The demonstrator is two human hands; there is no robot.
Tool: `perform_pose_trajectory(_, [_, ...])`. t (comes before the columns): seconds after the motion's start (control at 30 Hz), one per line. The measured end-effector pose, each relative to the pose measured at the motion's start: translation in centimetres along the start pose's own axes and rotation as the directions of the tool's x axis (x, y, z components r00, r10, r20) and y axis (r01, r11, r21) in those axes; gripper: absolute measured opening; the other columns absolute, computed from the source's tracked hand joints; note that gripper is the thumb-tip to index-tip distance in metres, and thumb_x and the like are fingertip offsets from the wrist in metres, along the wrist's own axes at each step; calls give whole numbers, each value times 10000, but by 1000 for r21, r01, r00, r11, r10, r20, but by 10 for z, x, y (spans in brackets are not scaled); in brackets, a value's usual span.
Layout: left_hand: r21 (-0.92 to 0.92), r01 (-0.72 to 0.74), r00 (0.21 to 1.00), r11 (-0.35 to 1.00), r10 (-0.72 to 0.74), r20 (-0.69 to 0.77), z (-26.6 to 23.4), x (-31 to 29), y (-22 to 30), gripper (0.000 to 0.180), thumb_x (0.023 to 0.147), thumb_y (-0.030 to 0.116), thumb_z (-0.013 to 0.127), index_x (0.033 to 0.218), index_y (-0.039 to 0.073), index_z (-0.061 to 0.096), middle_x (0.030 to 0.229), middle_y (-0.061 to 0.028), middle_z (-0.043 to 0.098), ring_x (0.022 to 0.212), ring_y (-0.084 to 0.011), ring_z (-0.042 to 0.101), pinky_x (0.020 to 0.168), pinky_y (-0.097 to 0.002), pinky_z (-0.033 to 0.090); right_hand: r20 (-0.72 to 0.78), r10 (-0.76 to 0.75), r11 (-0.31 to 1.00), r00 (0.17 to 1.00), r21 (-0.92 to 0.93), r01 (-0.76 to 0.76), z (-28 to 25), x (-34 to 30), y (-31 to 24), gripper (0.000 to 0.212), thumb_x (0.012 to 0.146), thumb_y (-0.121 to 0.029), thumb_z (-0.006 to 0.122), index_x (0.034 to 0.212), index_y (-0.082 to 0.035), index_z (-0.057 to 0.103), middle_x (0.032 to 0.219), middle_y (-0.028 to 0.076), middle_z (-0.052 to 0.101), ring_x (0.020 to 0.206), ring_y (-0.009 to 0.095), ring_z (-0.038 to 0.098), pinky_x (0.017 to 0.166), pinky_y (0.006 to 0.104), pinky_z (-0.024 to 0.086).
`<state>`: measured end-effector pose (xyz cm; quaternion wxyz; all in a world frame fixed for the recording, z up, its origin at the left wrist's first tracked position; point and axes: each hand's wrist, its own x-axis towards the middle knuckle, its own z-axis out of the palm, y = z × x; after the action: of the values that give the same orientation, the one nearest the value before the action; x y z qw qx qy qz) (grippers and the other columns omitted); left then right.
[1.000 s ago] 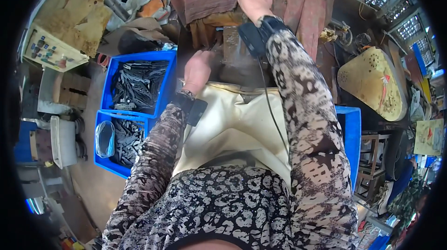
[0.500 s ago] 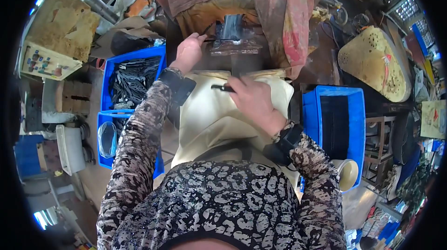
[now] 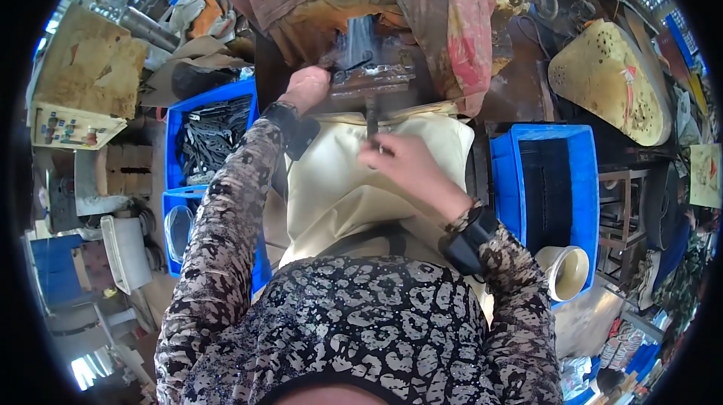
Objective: The person picks up metal pieces from a blue bin, holds them against a rotating grinding wheel, and then dips them into a container of liquid. This process is repeated for several pieces before they are placed into a separate blue bin.
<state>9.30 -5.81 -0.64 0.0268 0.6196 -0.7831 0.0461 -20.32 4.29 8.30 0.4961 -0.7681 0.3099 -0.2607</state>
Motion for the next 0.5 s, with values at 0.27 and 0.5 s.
perform_pose_trajectory(0.27, [-380, 157, 875, 912, -307, -375, -89, -22, 59, 198, 834, 214, 586, 727, 76, 678, 747, -148, 658, 727, -334, 642, 647, -434, 523, -132, 570, 524, 811, 819, -235, -47, 70, 16, 258, 970, -183, 528, 1092, 43, 547, 875, 118, 633, 890, 240, 644, 801, 341, 514])
perform_pose_trajectory(0.5, [-248, 162, 920, 955, -237, -312, -116, -32, 117, 141, 831, 180, 606, 881, 74, 683, 768, -148, 638, 705, -352, 627, 635, -440, 513, -235, 497, 264, 835, 958, 113, 5, 123, 26, 191, 966, -134, 523, 1071, 24, 497, 978, 167, 607, 916, 291, 628, 807, 414, 529])
